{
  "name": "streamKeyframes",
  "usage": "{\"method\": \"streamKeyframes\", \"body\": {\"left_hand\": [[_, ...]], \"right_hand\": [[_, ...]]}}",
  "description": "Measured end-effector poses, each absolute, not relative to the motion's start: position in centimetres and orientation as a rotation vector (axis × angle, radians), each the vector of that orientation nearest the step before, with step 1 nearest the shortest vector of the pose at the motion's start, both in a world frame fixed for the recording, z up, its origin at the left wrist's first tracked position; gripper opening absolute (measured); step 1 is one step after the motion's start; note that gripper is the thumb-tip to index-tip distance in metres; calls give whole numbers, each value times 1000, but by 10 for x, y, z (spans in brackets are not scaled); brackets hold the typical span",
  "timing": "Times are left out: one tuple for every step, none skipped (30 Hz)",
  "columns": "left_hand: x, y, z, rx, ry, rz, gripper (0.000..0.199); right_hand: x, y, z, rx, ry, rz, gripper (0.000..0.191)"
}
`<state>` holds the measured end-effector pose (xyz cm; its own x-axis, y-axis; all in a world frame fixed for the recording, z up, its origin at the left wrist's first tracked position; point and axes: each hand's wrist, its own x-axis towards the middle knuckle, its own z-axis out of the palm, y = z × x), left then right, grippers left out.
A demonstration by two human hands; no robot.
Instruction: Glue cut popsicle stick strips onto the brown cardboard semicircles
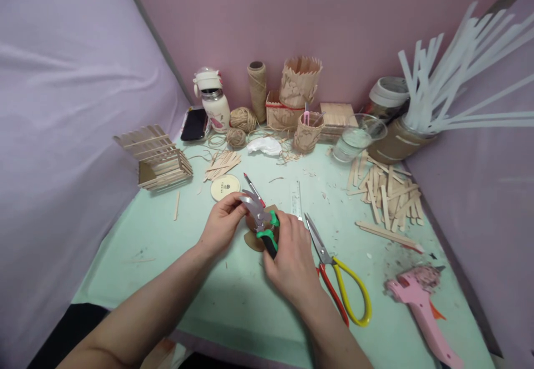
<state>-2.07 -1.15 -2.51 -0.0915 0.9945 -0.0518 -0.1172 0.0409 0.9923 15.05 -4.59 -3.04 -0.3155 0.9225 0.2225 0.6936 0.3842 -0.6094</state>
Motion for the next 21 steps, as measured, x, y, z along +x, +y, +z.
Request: {"method": "streamKeyframes", "body": {"left_hand": [[-21,-11,-25,1042,1216,1294,7],[-21,-11,-24,1039,1220,1294,7],[-21,-11,-23,1037,1224,1293,7],[-21,-11,-23,1037,1228,1292,6],[-20,-11,-22,1037,1231,1292,6],[-20,-10,-22,1037,1232,1292,6],[-20,-10,-21,1039,1232,1292,6],[-20,-10,-21,1041,1230,1293,6],[-20,-10,-21,1042,1230,1294,6],[-20,-10,-21,1041,1231,1294,6],[-20,-10,-21,1041,1232,1293,6],[-20,-10,-20,1041,1234,1292,6],[-20,-10,-20,1039,1235,1292,6],[-19,-10,-20,1036,1236,1293,6],[-19,-10,-20,1034,1234,1294,6],[-19,-10,-20,1030,1231,1297,6],[-19,-10,-20,1028,1227,1298,6],[-19,-10,-20,1027,1223,1298,6],[-19,-10,-21,1027,1218,1299,6],[-19,-10,-21,1030,1215,1299,6],[-19,-9,-21,1033,1215,1299,6]], "right_hand": [[151,-46,-31,-1387,-2109,549,63],[151,-46,-31,-1390,-2112,545,63],[151,-47,-31,-1392,-2115,542,63],[151,-47,-31,-1393,-2118,542,63],[151,-47,-31,-1392,-2119,542,63],[151,-47,-31,-1391,-2119,542,63],[151,-47,-32,-1389,-2118,541,63],[151,-47,-32,-1389,-2117,540,63],[151,-47,-32,-1388,-2116,541,63],[151,-47,-32,-1388,-2116,545,63],[151,-47,-32,-1388,-2116,552,63],[151,-47,-32,-1388,-2116,560,62],[152,-47,-32,-1387,-2117,569,61],[152,-46,-32,-1385,-2119,578,60],[152,-46,-33,-1384,-2121,585,59],[152,-46,-33,-1385,-2122,592,58],[153,-46,-33,-1387,-2124,601,57],[152,-47,-33,-1390,-2123,612,56],[152,-47,-33,-1395,-2121,626,55],[152,-47,-33,-1401,-2115,644,53],[152,-48,-33,-1404,-2106,666,51]]}}
